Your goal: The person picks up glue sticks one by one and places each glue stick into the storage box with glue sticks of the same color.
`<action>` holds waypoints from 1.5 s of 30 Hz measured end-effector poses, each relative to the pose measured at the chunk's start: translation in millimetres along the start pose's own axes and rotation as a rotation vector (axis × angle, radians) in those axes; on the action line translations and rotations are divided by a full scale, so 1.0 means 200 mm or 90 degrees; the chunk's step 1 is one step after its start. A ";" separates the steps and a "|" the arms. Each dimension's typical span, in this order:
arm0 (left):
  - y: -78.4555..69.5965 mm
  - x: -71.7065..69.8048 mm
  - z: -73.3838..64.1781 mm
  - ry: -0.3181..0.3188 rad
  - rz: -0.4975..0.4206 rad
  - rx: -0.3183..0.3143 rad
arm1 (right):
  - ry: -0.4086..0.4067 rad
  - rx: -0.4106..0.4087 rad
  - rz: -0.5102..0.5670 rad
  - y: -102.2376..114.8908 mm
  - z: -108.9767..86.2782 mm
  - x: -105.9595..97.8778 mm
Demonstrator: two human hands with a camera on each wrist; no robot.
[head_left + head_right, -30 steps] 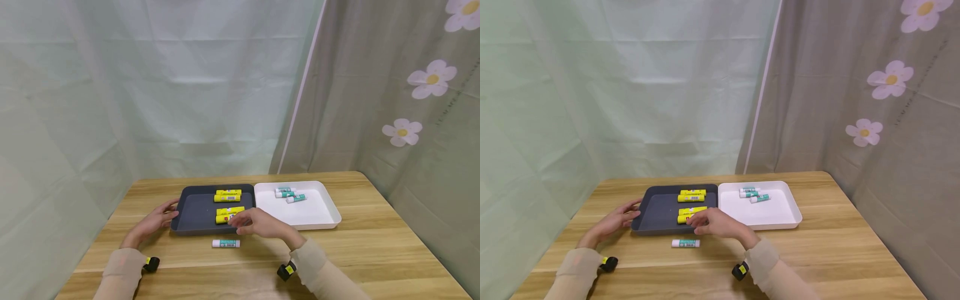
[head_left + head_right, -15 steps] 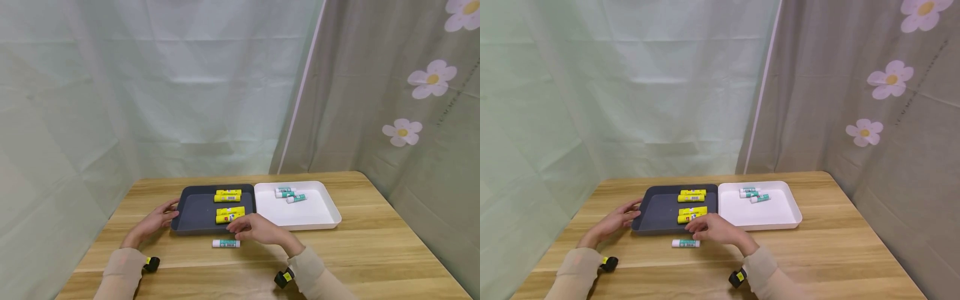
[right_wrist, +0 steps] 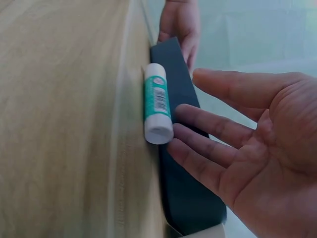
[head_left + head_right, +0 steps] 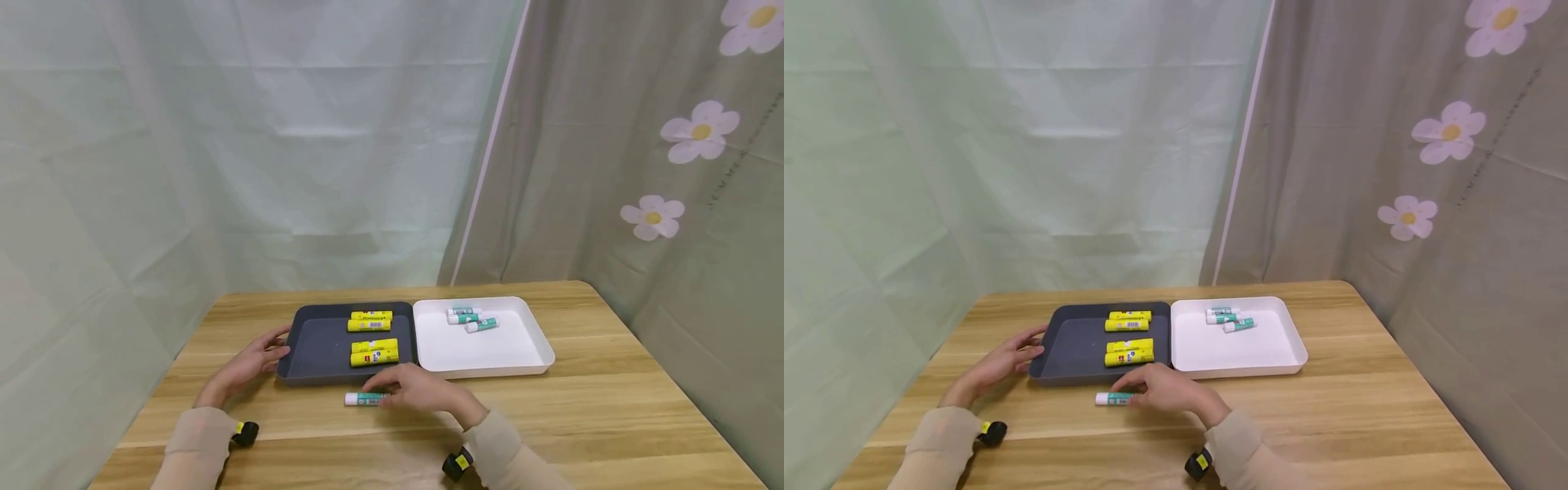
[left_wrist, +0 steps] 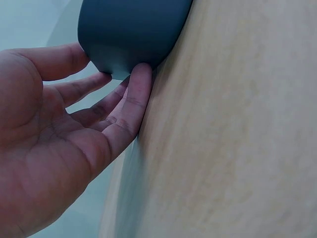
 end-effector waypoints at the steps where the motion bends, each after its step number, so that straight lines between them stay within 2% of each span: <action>1: 0.00 0.00 0.00 0.000 0.000 -0.001 | 0.000 0.000 -0.011 0.00 0.00 0.01; 5: -0.01 0.00 0.01 -0.002 0.001 -0.005 | -0.001 -0.001 -0.039 0.00 0.00 0.01; 12: 0.00 0.00 0.01 -0.001 0.002 -0.007 | 0.032 -0.026 -0.101 -0.01 0.02 0.03; 17: 0.01 0.00 0.00 -0.003 0.001 -0.007 | 0.022 -0.039 -0.153 0.00 0.03 0.05; 24: 0.02 0.00 0.00 -0.002 -0.001 -0.003 | 0.005 -0.019 -0.153 0.02 0.03 0.07; 31: 0.01 0.00 0.00 -0.001 -0.001 -0.001 | 0.010 -0.034 -0.185 0.02 0.03 0.09; 41: 0.01 0.00 0.00 -0.002 -0.005 0.002 | 0.025 -0.022 -0.232 0.03 0.01 0.09; 45: 0.02 0.00 0.00 -0.001 -0.004 0.001 | 0.021 -0.017 -0.226 0.04 0.01 0.10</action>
Point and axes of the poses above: each hand's wrist, its own z-axis towards the middle knuckle, its own x-axis out of the palm, y = z × x, the point moved 2 cm from there along z, towards the middle knuckle, and after that the axes turned 8 degrees about z, right-handed, at the moved point
